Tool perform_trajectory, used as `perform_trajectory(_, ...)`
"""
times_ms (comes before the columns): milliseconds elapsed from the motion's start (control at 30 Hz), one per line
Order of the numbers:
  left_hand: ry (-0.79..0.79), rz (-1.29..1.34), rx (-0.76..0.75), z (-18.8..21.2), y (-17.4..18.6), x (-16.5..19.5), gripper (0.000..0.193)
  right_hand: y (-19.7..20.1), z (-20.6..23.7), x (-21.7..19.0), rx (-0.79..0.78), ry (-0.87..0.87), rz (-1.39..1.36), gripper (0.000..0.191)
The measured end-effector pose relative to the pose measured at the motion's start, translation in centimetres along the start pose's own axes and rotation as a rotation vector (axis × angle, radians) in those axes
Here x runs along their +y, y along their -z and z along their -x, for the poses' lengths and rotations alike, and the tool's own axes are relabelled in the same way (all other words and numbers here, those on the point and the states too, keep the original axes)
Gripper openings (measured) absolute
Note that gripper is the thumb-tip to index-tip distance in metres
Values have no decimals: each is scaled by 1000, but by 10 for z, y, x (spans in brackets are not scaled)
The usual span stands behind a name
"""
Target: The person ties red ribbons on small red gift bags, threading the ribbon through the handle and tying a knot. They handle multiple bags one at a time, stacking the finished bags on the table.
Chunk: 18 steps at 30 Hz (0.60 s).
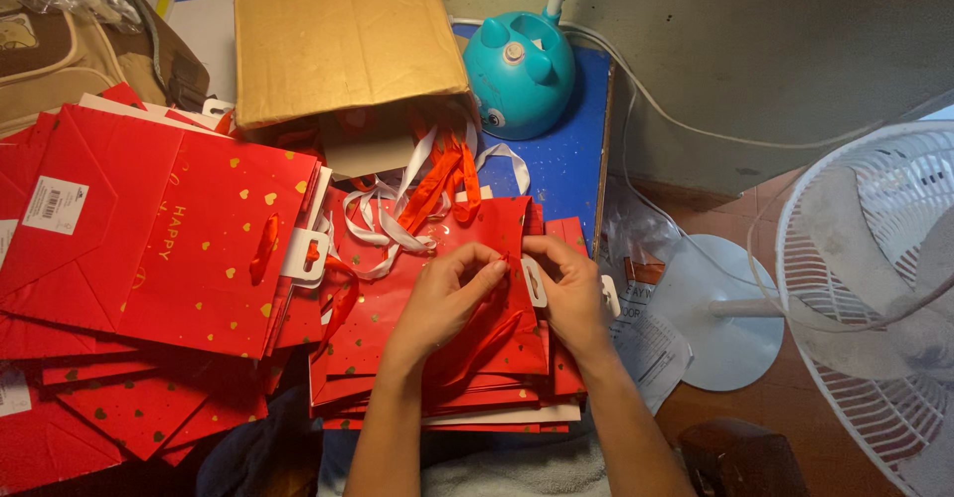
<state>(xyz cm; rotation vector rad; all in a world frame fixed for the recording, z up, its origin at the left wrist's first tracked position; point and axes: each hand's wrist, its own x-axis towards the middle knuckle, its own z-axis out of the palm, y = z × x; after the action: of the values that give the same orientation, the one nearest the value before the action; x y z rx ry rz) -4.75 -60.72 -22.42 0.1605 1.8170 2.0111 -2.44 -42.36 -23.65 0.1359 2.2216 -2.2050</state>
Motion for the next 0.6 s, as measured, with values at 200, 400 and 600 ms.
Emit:
perform_trajectory(200, 17, -28, 5, 4, 0, 2, 21, 2, 5, 6, 75, 162, 109, 13)
perform_trajectory(400, -42, -19, -7, 6, 2, -2, 21, 4, 3, 1, 132, 138, -164, 20)
perform_trajectory(600, -47, 73, -21, 5, 2, -8, 20, 3, 6, 3, -68, 123, 49, 34)
